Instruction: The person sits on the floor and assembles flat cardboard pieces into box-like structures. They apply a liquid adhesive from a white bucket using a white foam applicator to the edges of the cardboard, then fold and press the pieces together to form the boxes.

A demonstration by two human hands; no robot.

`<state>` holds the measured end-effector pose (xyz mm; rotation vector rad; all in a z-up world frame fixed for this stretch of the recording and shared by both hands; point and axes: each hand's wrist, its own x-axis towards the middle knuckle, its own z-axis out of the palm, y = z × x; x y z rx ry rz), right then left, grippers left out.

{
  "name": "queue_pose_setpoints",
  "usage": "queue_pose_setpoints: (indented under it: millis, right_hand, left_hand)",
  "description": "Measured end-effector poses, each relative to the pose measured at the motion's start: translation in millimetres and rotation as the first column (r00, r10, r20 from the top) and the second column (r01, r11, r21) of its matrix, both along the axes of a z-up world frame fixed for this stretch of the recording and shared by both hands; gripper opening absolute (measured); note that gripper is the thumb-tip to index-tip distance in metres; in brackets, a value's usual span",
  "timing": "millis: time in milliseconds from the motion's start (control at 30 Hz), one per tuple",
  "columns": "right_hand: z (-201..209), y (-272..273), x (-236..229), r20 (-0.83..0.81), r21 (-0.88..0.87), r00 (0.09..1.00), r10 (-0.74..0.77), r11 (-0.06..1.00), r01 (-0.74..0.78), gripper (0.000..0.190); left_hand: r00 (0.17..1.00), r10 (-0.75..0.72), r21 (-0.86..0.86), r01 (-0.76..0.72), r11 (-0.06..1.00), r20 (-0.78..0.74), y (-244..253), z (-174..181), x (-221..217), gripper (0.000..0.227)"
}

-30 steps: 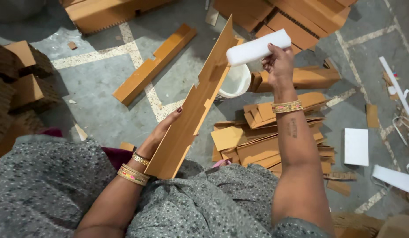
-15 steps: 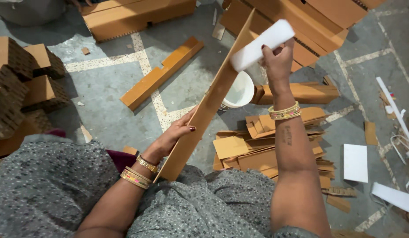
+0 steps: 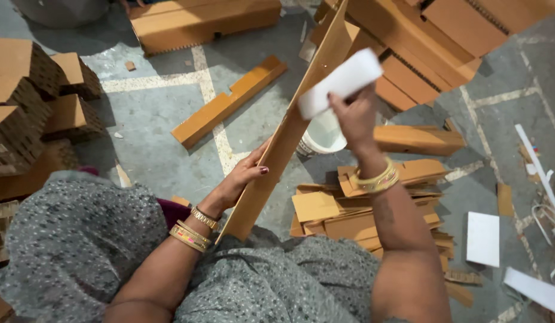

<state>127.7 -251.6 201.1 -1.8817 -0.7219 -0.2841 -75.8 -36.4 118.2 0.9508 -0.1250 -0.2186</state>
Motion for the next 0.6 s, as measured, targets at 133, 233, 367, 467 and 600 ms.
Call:
queue_pose_setpoints:
  millis: [133, 233, 367, 467, 600]
  right_hand:
    - [21, 26, -72, 0.046, -0.165, 0.991, 0.126, 0.979, -0.117, 0.043]
    - [46, 44, -113, 0.120, -0.274, 0.954, 0.275, 0.933, -0.234, 0.048]
    - [60, 51, -136, 0.066, -0.378, 0.918, 0.390, 0.862, -0.339, 0.054]
    - [58, 45, -133, 0.100, -0.448, 0.883, 0.459, 0.813, -0.372, 0.056]
    - [52, 37, -108, 0.310, -0.424, 0.856, 0.414, 0.866, -0.266, 0.048]
  left_hand:
    - [1.000, 0.016, -0.098, -0.017, 0.995, -0.011, 6, 5, -4, 0.087]
    - [0.999, 0.046, -0.149, -0.048, 0.988, -0.020, 10, -2, -3, 0.091]
    - [0.993, 0.113, -0.174, -0.104, 0.979, 0.043, 13, -16, -3, 0.098]
    - [0.993, 0.093, -0.235, -0.074, 0.969, 0.072, 10, -19, -2, 0.101]
    - [0.999, 0.053, -0.141, -0.054, 0.988, -0.014, 11, -14, -3, 0.098]
